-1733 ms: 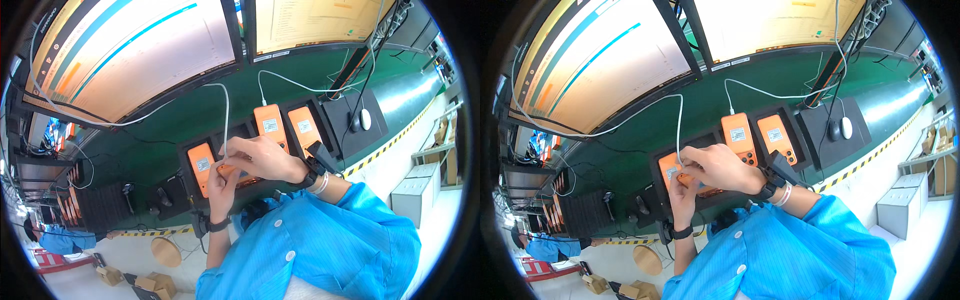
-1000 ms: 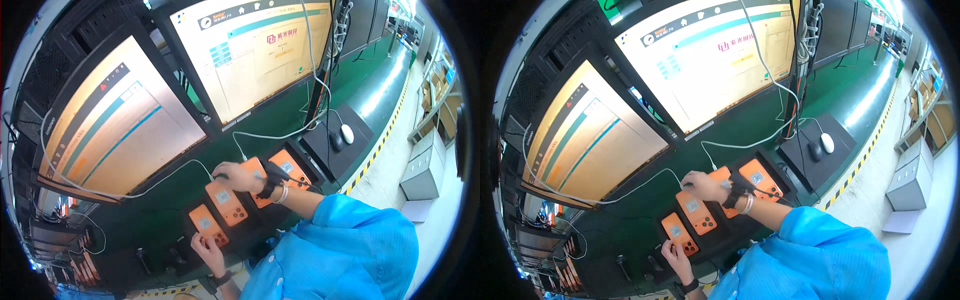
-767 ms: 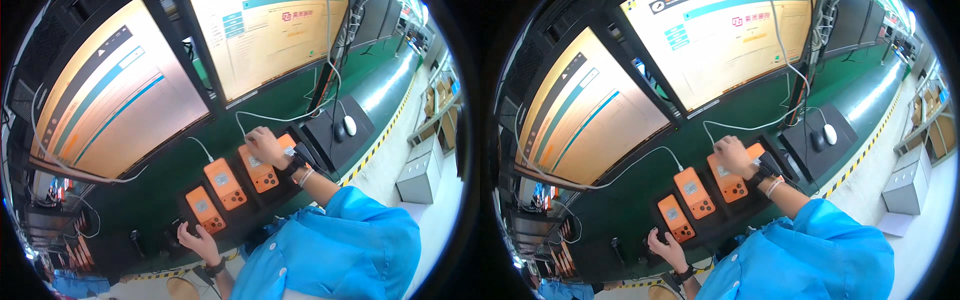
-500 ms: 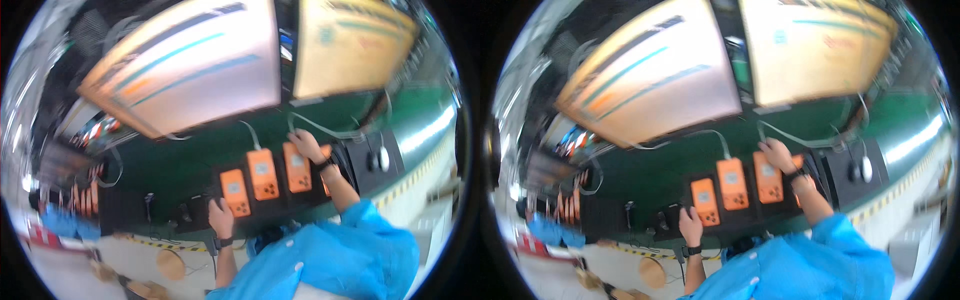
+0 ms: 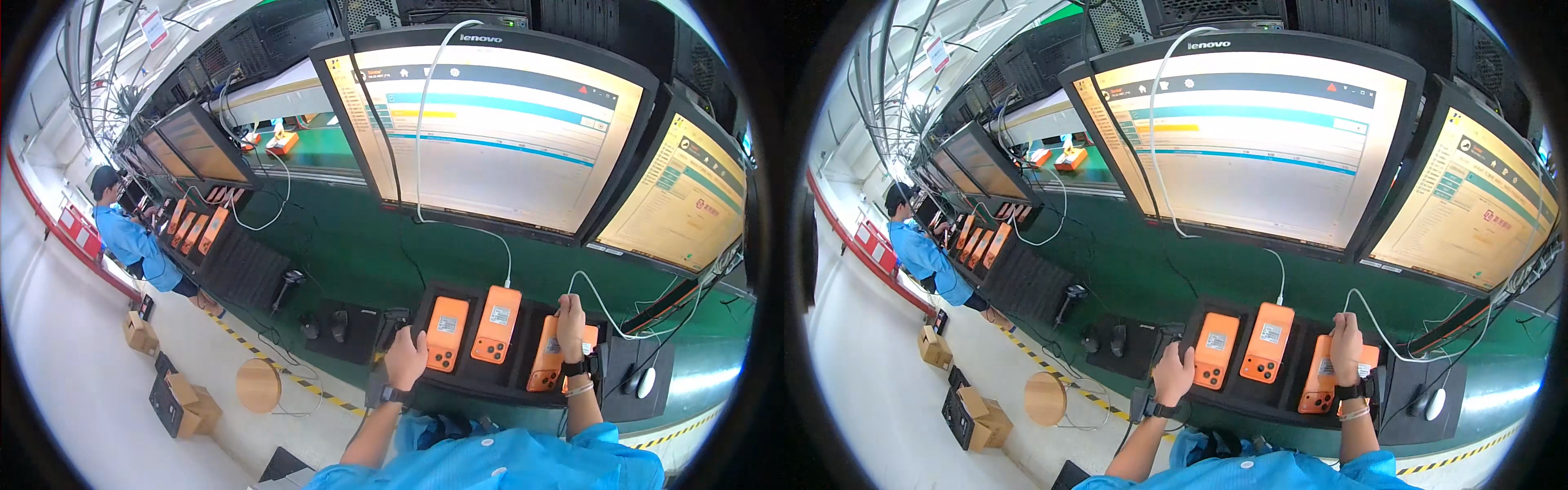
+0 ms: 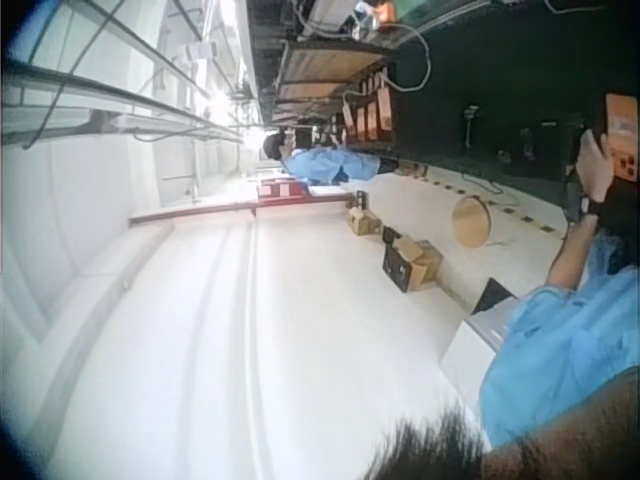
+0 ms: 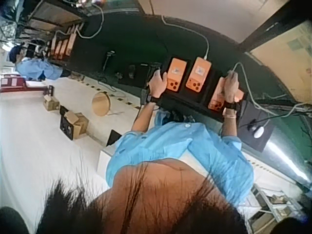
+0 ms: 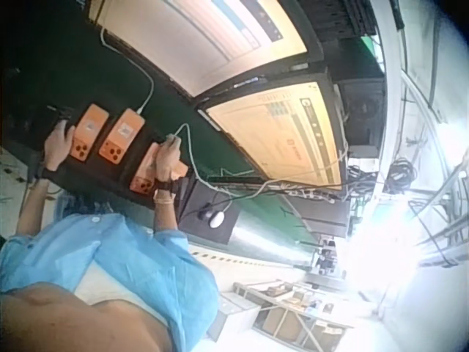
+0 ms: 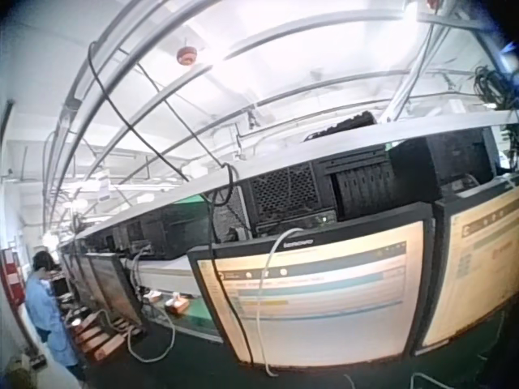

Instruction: Scanning barcodes on handheld terminals and connecting them to cables for testing.

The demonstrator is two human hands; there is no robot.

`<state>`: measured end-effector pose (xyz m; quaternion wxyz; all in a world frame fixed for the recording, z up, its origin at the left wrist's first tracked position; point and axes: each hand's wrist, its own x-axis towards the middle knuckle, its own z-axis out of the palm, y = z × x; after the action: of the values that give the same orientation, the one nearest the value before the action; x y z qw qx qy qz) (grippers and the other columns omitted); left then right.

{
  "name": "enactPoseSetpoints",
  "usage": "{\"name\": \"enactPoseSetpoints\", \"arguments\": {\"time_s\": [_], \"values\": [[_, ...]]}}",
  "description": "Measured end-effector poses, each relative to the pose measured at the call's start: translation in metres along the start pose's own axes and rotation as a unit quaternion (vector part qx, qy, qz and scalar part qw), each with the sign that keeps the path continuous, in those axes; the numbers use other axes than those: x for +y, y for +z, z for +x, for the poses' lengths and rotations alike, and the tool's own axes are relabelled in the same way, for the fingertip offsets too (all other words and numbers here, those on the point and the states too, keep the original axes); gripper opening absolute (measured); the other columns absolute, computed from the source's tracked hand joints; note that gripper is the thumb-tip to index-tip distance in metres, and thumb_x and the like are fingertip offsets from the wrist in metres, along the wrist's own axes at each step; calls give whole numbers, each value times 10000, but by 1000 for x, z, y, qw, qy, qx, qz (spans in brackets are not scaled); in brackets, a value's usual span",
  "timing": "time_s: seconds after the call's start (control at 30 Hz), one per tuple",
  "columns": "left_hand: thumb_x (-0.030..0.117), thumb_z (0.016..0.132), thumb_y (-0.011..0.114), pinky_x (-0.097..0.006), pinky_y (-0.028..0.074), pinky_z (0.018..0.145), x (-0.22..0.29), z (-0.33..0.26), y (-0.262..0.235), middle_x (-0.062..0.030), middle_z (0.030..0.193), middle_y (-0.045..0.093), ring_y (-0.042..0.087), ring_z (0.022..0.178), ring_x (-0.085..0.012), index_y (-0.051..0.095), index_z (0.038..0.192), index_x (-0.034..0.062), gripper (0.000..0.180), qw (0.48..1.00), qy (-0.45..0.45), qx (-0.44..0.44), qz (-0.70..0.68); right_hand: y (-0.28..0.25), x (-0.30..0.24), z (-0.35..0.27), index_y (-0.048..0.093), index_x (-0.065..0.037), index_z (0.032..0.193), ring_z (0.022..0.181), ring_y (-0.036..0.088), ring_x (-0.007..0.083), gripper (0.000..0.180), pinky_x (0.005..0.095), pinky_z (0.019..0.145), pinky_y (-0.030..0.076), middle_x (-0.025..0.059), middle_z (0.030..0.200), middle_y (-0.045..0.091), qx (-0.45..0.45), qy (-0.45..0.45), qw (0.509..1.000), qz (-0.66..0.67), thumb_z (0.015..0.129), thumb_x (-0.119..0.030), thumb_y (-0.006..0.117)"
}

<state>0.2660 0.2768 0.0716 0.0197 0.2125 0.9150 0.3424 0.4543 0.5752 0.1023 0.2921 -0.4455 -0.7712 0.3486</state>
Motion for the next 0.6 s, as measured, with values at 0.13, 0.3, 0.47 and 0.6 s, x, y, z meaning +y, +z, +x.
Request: {"name": "enactPoseSetpoints", "arguments": {"time_s": [0.13,0.3,0.47,0.6], "values": [[385,967,501,-504,512,823,0,1,3,-196,1141,637,635,991,-408,561,1187,16,433,1000,-15,-11,4,-2,3,-4,552,-2,956,670,652,338,272,423,622,490,161,755,671,8,-26,999,29,1041,-235,440],[394,959,522,-488,512,833,-4,-4,5,-212,1141,638,630,1009,-408,564,1202,-1,466,1000,-20,-9,-6,-23,10,7,572,10,1042,944,596,325,216,414,820,463,189,952,627,98,-92,989,-55,1028,-172,457],[410,965,524,-465,503,856,-3,-2,7,-210,1157,633,627,1032,-405,562,1223,-7,492,998,-5,-35,-57,-24,59,10,477,106,1332,1244,463,429,569,448,1060,377,298,1334,496,82,-29,941,-328,963,-318,565],[392,991,499,-457,504,845,-46,-8,0,-207,1147,641,644,1001,-383,575,1217,-12,469,977,0,-62,-203,15,12,-48,491,126,1270,1289,424,435,545,482,1091,356,311,1373,444,25,-90,939,-331,920,-274,611]]}}
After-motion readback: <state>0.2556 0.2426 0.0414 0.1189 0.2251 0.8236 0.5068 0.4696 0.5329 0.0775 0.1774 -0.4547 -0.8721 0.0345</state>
